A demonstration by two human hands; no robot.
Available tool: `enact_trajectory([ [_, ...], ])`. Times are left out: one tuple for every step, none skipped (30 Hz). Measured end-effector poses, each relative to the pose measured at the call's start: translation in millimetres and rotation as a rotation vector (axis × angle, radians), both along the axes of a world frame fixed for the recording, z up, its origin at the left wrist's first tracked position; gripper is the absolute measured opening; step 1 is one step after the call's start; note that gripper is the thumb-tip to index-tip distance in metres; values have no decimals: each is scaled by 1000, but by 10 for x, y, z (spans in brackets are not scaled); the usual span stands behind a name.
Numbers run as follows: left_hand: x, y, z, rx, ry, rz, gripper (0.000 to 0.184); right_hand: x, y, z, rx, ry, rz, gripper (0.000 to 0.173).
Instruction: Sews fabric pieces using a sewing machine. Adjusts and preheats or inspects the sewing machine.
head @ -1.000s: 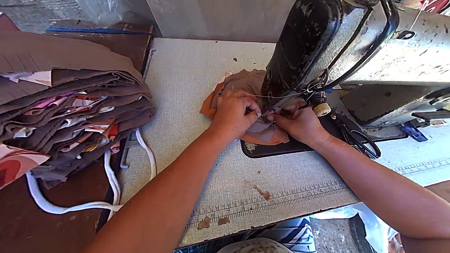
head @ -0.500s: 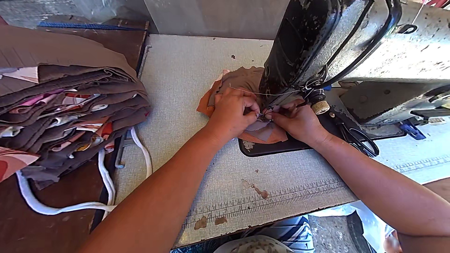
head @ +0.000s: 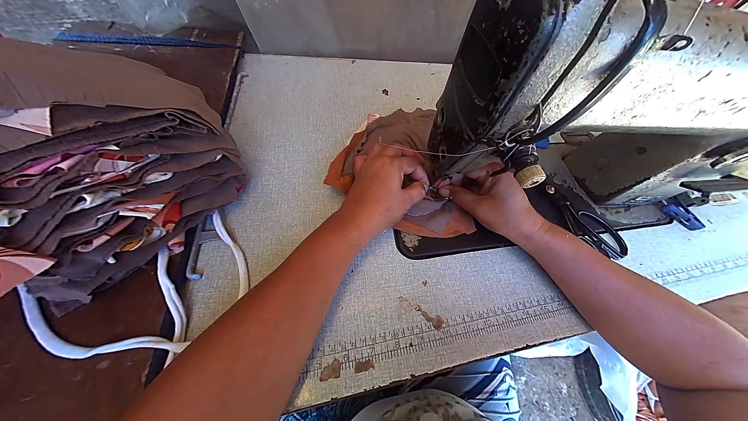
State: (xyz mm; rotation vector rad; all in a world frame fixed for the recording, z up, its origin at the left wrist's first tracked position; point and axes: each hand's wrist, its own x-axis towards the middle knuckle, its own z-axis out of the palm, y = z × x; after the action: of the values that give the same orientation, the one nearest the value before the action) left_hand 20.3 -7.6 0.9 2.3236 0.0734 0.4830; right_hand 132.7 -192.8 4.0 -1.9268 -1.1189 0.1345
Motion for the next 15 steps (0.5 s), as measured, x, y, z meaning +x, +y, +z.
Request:
enact_trajectory([
  [2, 0, 0, -5, 0, 1, 11, -2, 1, 9, -9, -4, -2, 9],
  [1, 0, 3, -11, -1, 3, 12, -4, 2, 20, -20, -17, -7, 9],
  [0, -1, 8, -17, 1, 3, 12, -7, 3, 28, -24, -20, -12, 9],
  [-2, -1, 14, -23, 6, 3, 12, -8, 3, 33, -23, -20, -14, 9],
  [0, -2, 16, -26, 8, 6, 12, -9, 1, 35, -22, -16, -14, 8],
  [2, -1, 15, -28, 12, 8, 12, 0, 0, 24, -14, -11, -8, 9],
  [3, -1, 14, -31, 15, 9, 12, 8, 0, 14, -7, -8, -4, 9],
  [4, -1, 12, -34, 18, 9, 12, 11, -1, 11, -5, -8, 0, 9],
  [5, -2, 12, -37, 19, 9, 12, 11, -1, 12, -7, -8, 1, 8],
  [4, -3, 15, -39, 20, 8, 12, 11, -1, 14, -11, -10, -1, 8],
  [3, -3, 17, -37, 20, 9, 12, 10, -2, 11, -14, -13, -2, 8],
  [2, -3, 15, -32, 20, 10, 12, 8, -3, 6, -14, -20, 0, 7],
  [2, -4, 11, -27, 20, 12, 12, 5, -4, 1, -9, -20, 1, 7],
  [3, -4, 9, -25, 21, 15, 12, 3, -5, 1, -8, -21, 0, 6],
  [2, -5, 9, -27, 21, 15, 12, 1, -5, 6, -10, -20, -4, 7],
])
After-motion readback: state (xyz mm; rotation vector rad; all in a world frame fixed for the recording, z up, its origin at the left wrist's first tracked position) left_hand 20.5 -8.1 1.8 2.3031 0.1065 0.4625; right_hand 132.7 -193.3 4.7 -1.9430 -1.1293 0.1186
